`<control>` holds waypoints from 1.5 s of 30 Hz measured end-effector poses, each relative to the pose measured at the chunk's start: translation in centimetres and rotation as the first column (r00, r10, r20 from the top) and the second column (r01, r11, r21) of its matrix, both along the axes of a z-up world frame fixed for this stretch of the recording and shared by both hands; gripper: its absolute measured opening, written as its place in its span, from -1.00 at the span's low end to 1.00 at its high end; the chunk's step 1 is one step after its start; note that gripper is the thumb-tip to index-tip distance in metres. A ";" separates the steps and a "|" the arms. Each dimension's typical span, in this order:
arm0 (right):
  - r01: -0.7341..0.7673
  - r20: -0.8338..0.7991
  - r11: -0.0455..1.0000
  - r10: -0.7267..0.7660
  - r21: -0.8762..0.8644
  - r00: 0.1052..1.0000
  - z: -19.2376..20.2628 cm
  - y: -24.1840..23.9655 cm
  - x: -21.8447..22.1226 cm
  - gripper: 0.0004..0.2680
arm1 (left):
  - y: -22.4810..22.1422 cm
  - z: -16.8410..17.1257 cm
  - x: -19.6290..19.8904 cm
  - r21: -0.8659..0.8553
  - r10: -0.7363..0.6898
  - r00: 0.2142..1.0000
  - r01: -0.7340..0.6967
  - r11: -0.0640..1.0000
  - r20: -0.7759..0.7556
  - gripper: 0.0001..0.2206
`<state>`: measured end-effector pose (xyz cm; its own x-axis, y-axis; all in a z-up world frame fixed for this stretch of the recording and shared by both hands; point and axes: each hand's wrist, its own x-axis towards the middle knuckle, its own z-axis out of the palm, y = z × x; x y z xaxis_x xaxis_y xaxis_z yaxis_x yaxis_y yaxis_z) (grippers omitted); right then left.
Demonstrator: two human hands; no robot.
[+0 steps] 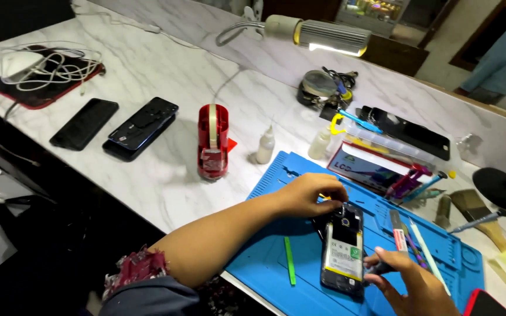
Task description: Disassembling a smartphone to access internal components for repair, including removing the back panel and battery.
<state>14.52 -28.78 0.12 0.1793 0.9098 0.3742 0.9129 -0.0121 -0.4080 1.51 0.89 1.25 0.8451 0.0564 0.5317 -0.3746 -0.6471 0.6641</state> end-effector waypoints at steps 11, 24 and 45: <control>0.096 0.020 0.994 -0.097 0.052 0.995 0.4 1.1 -1.7 -0.55 | 0.1 0.3 -0.1 0.001 -0.032 0.999 0.032 0.999 -0.012 -0.88; 0.177 -0.376 0.875 -0.366 -0.451 0.851 0.1 -0.2 3.6 -0.30 | 0.1 0.3 0.0 0.026 -0.016 0.999 0.017 1.000 -0.033 -0.88; 0.541 0.261 0.638 -0.484 -0.547 0.835 2.7 -1.0 0.5 -0.71 | -0.2 0.0 -0.8 0.020 -0.119 0.992 0.120 0.993 -0.030 -0.91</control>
<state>15.05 -29.80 2.80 0.6790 0.7179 -0.1534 0.7157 -0.6939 -0.0791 0.75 0.66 1.27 0.8601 -0.0574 0.5069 -0.4309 -0.6135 0.6617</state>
